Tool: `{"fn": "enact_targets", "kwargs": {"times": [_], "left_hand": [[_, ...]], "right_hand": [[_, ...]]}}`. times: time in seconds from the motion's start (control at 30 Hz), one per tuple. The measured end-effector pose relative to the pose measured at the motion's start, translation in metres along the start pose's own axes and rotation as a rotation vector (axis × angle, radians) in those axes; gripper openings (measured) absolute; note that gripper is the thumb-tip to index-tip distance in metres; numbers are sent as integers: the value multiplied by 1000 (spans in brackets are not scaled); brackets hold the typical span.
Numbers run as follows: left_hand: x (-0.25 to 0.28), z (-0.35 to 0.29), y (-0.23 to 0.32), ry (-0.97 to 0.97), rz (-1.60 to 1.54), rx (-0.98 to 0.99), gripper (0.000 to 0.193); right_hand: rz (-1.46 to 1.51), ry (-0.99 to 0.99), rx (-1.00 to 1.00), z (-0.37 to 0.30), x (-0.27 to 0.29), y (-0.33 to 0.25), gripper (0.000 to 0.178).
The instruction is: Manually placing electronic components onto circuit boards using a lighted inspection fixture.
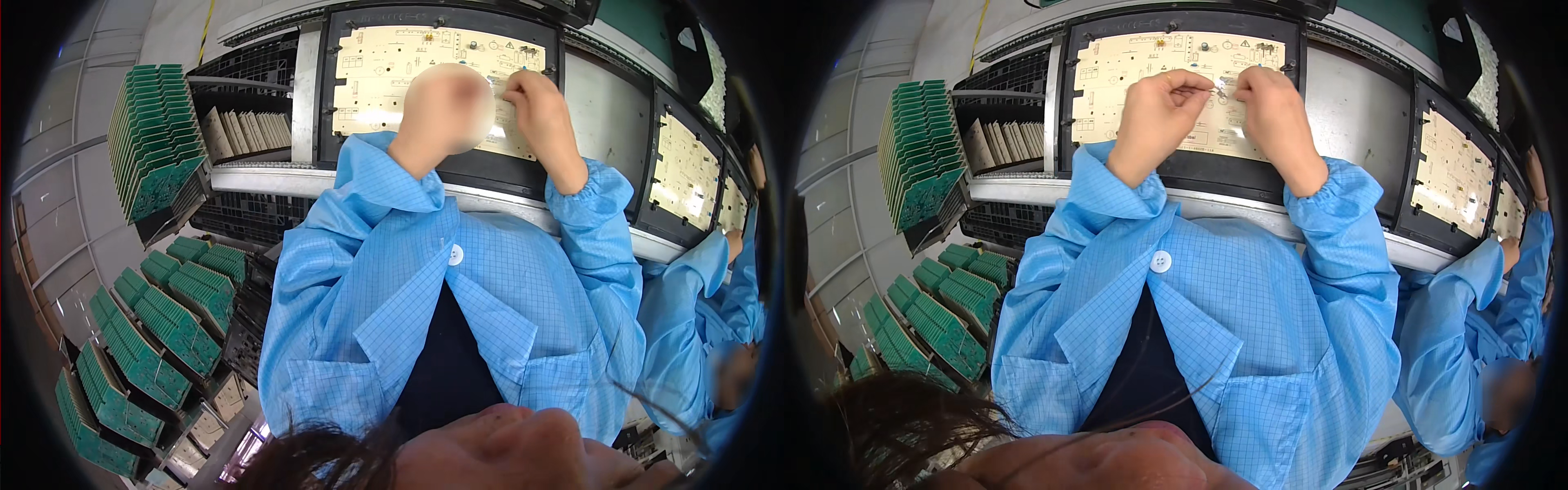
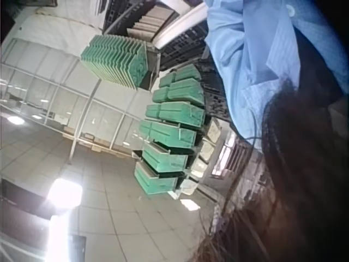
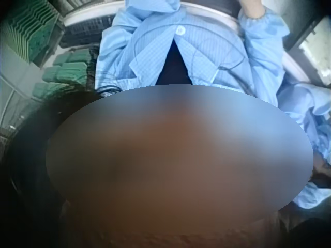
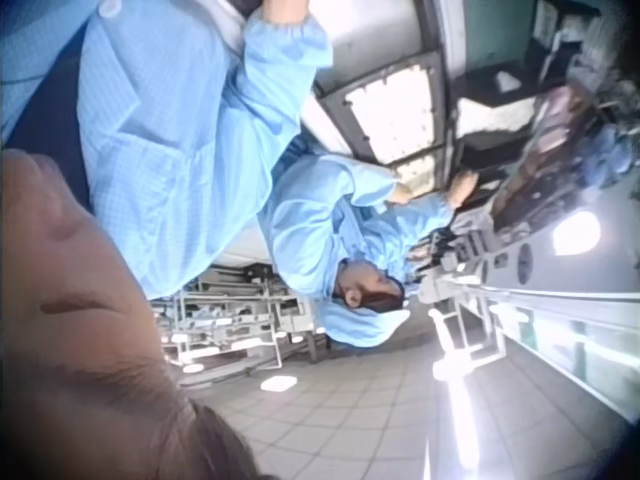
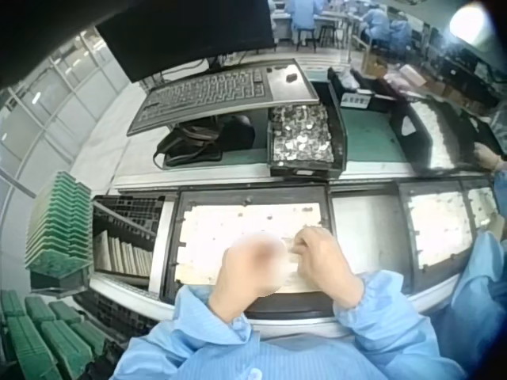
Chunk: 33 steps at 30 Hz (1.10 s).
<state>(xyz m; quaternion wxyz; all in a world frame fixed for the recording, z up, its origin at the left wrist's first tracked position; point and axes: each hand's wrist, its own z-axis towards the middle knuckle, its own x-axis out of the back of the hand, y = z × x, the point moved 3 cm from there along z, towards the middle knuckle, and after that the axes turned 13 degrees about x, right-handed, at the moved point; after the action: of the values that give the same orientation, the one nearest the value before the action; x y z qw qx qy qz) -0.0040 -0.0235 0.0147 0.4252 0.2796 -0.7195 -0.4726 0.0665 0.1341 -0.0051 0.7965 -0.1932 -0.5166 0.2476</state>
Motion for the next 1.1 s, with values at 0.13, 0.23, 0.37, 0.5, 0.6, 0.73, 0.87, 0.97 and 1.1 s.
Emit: {"fn": "enact_targets", "kwargs": {"times": [0.13,0.23,0.37,0.5,0.6,0.73,0.87,0.97,1.1], "left_hand": [[-28,4,5,-8,154,-64,14],[-50,6,6,-40,226,-139,14],[-62,7,7,-72,302,-200,12],[-64,8,7,-37,327,-216,10],[-68,8,5,-26,334,-184,10],[-71,10,4,-39,368,-161,11],[-75,9,7,28,519,-310,14],[-76,9,11,23,608,-345,14],[-40,25,11,53,430,-268,13]], "right_hand": [[263,372,-256,-9,29,24,7],[272,427,-299,-22,40,39,10],[283,436,-336,-32,44,43,12],[278,456,-306,-32,48,37,13],[283,453,-298,-33,49,34,13],[300,472,-285,-31,51,31,12],[294,435,-319,-31,49,32,11],[322,364,-365,-34,44,40,13],[496,276,-521,-36,34,43,15]]}}
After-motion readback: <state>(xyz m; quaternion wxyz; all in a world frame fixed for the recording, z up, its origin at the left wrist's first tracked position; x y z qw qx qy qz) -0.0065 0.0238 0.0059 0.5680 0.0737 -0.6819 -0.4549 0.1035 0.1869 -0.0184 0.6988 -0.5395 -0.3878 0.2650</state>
